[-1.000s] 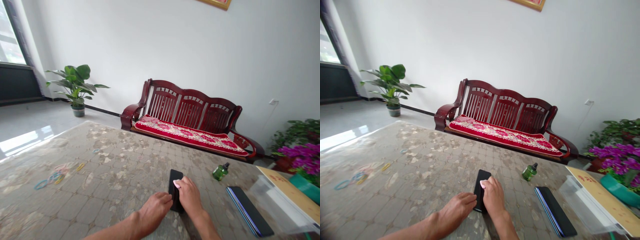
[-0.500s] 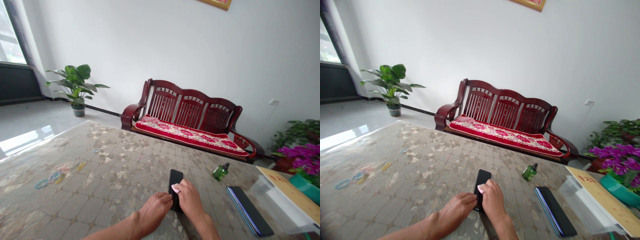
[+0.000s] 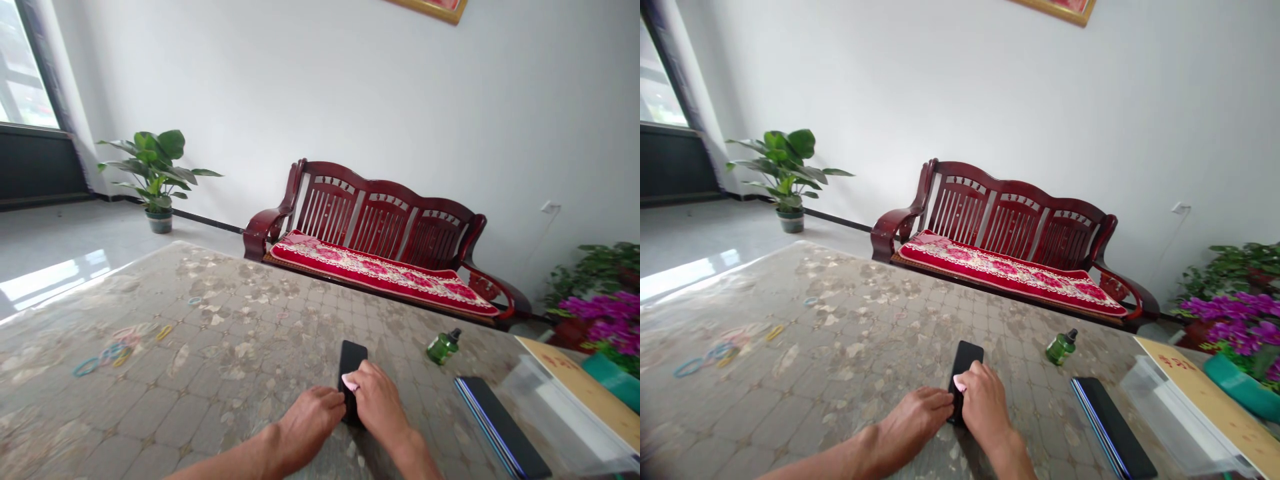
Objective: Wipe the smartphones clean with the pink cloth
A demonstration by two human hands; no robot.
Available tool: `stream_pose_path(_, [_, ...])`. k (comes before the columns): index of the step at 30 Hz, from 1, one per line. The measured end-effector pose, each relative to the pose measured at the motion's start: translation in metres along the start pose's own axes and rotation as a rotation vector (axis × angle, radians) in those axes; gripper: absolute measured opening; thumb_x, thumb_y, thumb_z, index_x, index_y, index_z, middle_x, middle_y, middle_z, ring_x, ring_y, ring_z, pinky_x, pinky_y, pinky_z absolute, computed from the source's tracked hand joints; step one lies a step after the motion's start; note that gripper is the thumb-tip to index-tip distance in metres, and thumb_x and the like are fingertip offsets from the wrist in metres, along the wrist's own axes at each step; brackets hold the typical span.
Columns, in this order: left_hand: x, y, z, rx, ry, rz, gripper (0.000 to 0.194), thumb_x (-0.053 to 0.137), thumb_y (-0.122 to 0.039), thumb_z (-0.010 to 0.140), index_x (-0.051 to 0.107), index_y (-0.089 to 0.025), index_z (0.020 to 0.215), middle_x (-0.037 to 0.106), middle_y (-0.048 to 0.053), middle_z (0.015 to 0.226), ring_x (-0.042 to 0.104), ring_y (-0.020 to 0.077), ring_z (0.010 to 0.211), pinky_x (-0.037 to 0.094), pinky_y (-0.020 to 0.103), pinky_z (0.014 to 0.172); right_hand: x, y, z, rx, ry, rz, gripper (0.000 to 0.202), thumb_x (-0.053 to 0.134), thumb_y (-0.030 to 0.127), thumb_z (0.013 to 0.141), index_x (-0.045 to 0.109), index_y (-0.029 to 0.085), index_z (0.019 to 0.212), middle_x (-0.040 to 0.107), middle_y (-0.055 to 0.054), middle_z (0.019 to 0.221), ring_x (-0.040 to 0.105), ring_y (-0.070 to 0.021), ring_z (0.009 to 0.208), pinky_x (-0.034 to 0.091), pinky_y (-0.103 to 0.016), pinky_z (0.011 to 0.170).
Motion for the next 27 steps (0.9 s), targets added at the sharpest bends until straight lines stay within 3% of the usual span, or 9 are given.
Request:
stream_pose_path(10, [-0.002, 0.001, -0.002, -0.005, -0.034, -0.031, 0.015, 0.051, -0.012, 0.095, 0.061, -0.019, 0.087, 0.069, 0.003, 0.093, 0.066, 0.0175, 0.088, 0.051, 0.026, 0.083, 0.003, -0.008, 0.042, 0.086, -0.053, -0.103, 0.035, 0.044, 0.01, 0.09, 0.075, 0.026, 0.092, 0.067, -0.005, 0.09, 0.06, -0.0181, 0.089, 0.038, -0.026, 0.077])
stream_pose_path(15, [0.005, 0.003, -0.002, -0.019, -0.039, -0.053, 0.017, 0.05, -0.014, 0.096, 0.062, -0.019, 0.086, 0.068, 0.003, 0.091, 0.065, 0.0171, 0.088, 0.05, 0.026, 0.084, 0.003, -0.007, 0.029, 0.05, -0.033, -0.063, 0.036, 0.043, 0.007, 0.088, 0.074, 0.025, 0.085, 0.065, -0.004, 0.086, 0.06, -0.0162, 0.088, 0.038, -0.024, 0.077])
stream_pose_path(20, [0.007, 0.005, -0.002, -0.034, -0.028, -0.07, 0.018, 0.049, -0.016, 0.097, 0.063, -0.019, 0.086, 0.069, 0.003, 0.094, 0.065, 0.018, 0.092, 0.05, 0.027, 0.088, 0.005, -0.007, 0.024, 0.059, -0.022, -0.054, 0.037, 0.043, 0.008, 0.089, 0.075, 0.027, 0.091, 0.066, -0.003, 0.09, 0.059, -0.0164, 0.092, 0.037, -0.024, 0.08])
stream_pose_path(27, [-0.001, 0.005, -0.001, -0.1, 0.049, -0.117, 0.019, 0.048, -0.02, 0.098, 0.066, -0.022, 0.096, 0.07, 0.004, 0.107, 0.065, 0.0183, 0.099, 0.049, 0.029, 0.093, 0.008, -0.012, 0.061, 0.144, 0.014, -0.145, 0.033, 0.044, 0.014, 0.094, 0.074, 0.026, 0.1, 0.067, -0.005, 0.098, 0.058, -0.0168, 0.095, 0.035, -0.025, 0.081])
Point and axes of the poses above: each hand's wrist, its own z-axis towards the middle knuckle, its own x-axis out of the palm, y = z × x, the point moved 1 cm from there along z, towards the middle knuckle
